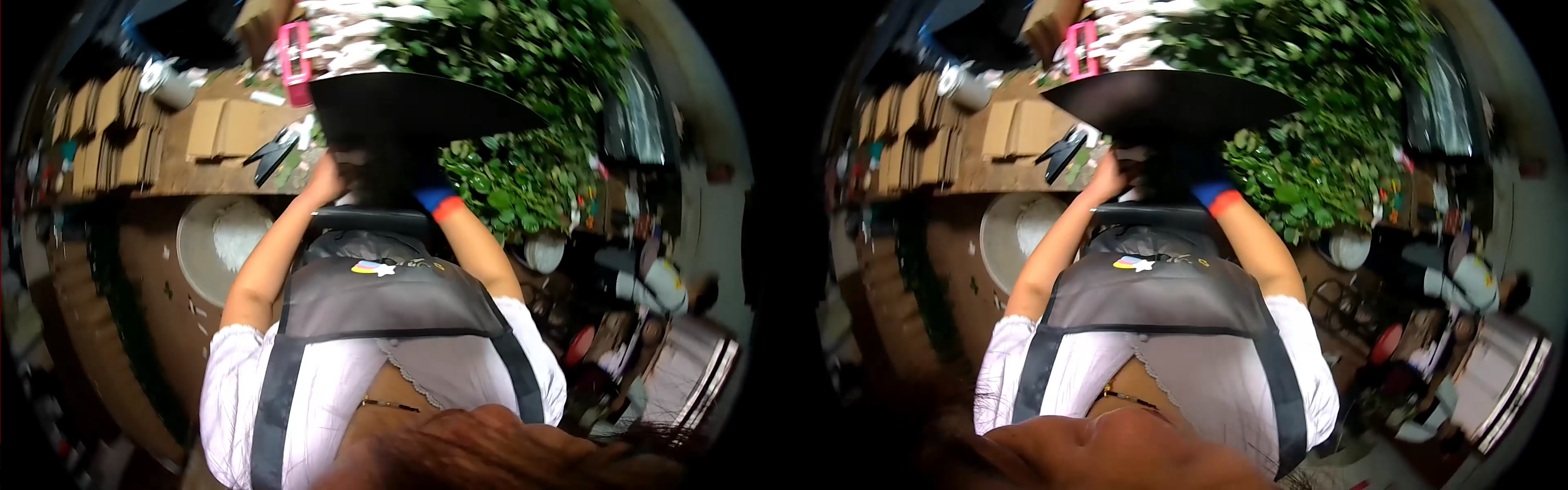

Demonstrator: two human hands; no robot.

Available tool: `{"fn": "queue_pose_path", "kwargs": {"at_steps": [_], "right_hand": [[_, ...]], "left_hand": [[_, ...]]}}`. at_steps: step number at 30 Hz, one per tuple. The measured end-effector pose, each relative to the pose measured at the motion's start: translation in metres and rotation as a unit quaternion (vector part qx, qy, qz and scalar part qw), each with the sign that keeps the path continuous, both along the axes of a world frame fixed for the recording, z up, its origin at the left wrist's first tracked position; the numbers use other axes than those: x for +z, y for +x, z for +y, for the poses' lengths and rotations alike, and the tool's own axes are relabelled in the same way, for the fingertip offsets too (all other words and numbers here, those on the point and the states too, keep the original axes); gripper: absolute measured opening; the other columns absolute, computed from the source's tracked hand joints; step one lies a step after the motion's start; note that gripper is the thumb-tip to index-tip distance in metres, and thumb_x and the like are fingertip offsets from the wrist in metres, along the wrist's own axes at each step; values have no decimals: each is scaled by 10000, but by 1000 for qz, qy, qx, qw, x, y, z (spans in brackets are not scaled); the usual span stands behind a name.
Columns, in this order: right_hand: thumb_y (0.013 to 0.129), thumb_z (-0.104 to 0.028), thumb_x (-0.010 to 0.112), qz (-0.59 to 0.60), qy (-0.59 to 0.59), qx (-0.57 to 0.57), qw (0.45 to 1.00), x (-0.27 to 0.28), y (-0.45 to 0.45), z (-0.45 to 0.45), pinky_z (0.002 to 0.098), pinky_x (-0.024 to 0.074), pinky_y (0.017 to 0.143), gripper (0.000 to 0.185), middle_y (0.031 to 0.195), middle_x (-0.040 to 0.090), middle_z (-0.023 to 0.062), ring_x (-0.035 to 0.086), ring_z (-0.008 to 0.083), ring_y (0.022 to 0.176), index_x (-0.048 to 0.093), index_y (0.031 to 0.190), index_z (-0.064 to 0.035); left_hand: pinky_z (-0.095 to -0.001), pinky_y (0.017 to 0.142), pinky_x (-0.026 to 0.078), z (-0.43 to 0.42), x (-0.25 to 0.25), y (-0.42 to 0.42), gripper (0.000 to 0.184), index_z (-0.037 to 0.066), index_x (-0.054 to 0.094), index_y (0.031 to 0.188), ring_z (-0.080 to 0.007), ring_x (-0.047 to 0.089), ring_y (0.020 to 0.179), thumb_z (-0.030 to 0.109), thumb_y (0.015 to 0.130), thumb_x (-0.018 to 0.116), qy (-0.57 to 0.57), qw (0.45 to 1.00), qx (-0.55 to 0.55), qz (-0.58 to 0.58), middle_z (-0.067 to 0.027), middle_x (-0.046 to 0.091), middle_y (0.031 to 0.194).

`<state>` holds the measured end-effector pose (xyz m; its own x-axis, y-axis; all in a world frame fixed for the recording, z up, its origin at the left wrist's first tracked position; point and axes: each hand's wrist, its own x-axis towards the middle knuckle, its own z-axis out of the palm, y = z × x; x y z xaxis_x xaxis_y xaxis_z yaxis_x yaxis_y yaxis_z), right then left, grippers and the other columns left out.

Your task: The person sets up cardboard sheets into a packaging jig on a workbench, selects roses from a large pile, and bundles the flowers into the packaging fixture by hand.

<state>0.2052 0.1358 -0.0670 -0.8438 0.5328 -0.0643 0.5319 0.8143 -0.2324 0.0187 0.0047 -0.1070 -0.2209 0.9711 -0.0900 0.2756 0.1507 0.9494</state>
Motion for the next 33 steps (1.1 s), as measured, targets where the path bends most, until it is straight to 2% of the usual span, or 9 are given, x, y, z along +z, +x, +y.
{"fn": "queue_pose_path", "kwargs": {"at_steps": [4,8,14,16,20,22,26,28,33], "right_hand": [[952,-307,529,38,98,7,994,-47,1,6,459,453,965,396,1233,604,201,574,312,1152,589,1262,-68],[978,-282,501,116,-59,-74,989,-68,-3,7,451,415,1022,392,1277,597,220,553,327,1199,603,1274,-48],[989,-315,474,34,-178,-120,976,28,-16,-9,451,398,1052,431,1297,590,225,542,350,1216,592,1299,-39],[982,-319,485,17,-125,-83,988,31,-14,-12,467,421,1006,415,1255,603,210,560,344,1174,592,1278,-48],[988,-327,480,42,-55,-44,997,5,-6,-10,490,424,991,421,1262,583,204,553,347,1172,544,1307,-60],[1011,-341,448,-32,-55,-54,997,-5,0,-1,481,376,1081,503,1378,519,229,498,364,1275,460,1424,-55],[945,-338,535,111,44,-29,992,-55,9,5,514,460,916,402,1163,627,216,588,386,1077,618,1223,-59],[925,-336,559,107,89,-23,990,-50,9,3,509,467,900,391,1131,635,211,595,381,1052,633,1195,-63],[922,-335,561,99,109,-20,989,-44,3,0,509,469,897,387,1126,636,210,596,380,1047,636,1187,-64]], "left_hand": [[-391,804,539,4,-7,-5,362,-54,556,1091,-308,698,887,101,827,750,78,985,-15,151,-182,692,1048],[-398,741,531,11,45,2,370,-10,551,1170,-298,703,845,257,929,643,-75,996,43,28,-173,725,917],[-384,675,513,5,23,-4,205,31,645,969,-292,675,744,82,970,446,78,981,71,160,-136,705,854],[-407,708,512,-3,36,0,196,17,634,920,-386,642,804,120,983,479,84,975,123,163,-192,684,899],[-344,633,437,-19,38,-21,129,-21,528,771,-240,542,693,2,883,588,252,925,272,86,-124,591,782],[-328,662,464,-38,30,-36,99,-17,550,810,-208,557,726,35,831,631,106,949,291,54,-126,618,916],[-371,737,490,-20,51,-29,250,43,627,963,-261,619,782,282,892,646,-182,970,157,22,-149,632,853],[-433,768,486,-7,18,-24,327,36,630,954,-401,629,893,360,929,590,-84,982,123,117,-197,644,899],[-388,700,461,0,-7,-12,260,7,583,858,-333,587,751,254,943,581,57,960,256,96,-177,612,826]]}}
